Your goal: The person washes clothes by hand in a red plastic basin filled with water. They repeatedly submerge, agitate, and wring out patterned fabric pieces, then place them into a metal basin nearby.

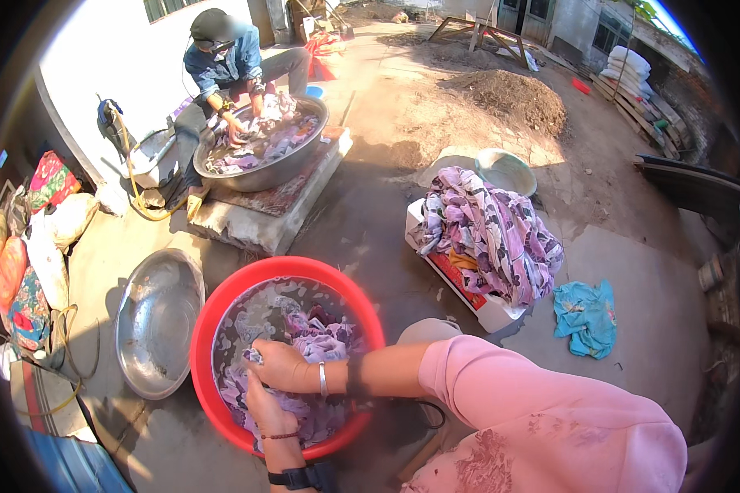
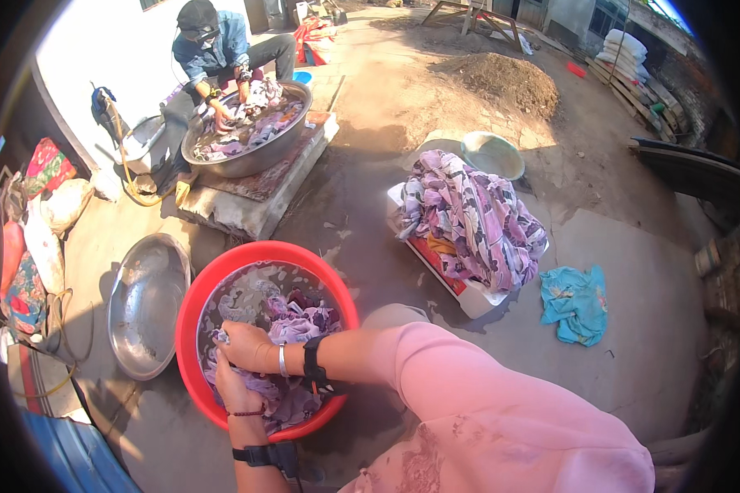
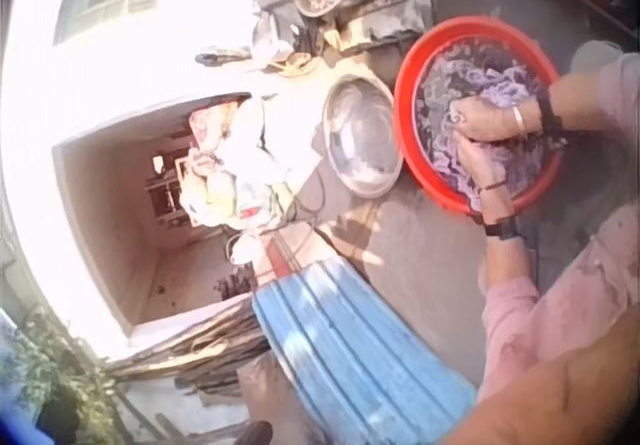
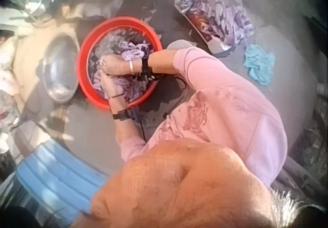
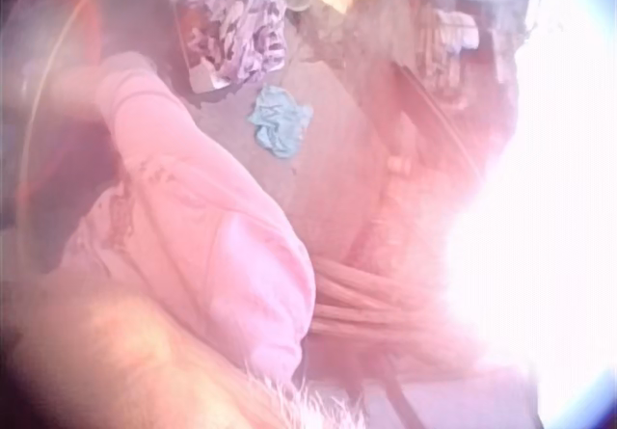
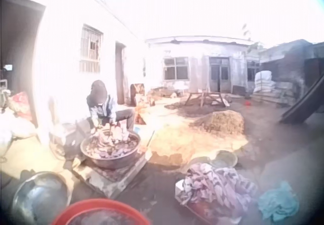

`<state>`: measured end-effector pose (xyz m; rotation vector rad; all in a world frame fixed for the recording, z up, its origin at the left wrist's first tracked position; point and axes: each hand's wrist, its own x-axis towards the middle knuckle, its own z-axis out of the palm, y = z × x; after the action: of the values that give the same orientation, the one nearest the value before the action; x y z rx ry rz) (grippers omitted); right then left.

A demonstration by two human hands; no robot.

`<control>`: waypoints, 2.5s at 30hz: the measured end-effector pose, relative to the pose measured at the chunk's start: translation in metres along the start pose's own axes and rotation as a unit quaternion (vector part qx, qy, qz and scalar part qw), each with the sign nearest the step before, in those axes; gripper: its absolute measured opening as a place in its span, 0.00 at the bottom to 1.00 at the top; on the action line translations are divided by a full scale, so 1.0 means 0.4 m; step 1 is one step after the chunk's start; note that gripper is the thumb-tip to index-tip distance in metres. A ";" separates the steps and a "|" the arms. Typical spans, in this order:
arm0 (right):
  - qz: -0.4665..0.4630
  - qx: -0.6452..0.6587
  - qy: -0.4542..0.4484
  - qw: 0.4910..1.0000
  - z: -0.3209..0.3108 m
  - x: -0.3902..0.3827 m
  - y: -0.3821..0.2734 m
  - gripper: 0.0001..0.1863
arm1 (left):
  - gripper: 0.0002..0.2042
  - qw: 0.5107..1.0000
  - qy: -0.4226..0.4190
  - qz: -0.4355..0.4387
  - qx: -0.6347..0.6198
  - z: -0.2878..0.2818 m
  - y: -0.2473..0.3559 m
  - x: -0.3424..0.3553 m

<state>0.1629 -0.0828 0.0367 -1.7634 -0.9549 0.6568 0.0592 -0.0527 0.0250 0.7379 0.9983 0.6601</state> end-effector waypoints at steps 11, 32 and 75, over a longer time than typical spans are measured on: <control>-0.018 -0.007 0.003 1.000 0.003 0.013 0.019 0.20 | 0.20 0.998 -0.049 0.010 -0.040 0.006 0.003 -0.002; 0.147 0.307 -0.039 0.939 -0.104 0.089 -0.015 0.11 | 0.12 0.993 -0.022 0.063 -0.100 -0.102 0.078 0.042; 0.049 0.015 -0.387 0.921 -0.154 0.051 -0.057 0.16 | 0.06 0.948 -0.061 0.224 0.216 -0.084 0.081 0.004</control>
<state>0.2154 -0.0921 0.0803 -1.5311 -1.3634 1.4895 0.0243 -0.0244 0.0383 1.4038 0.8742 0.7828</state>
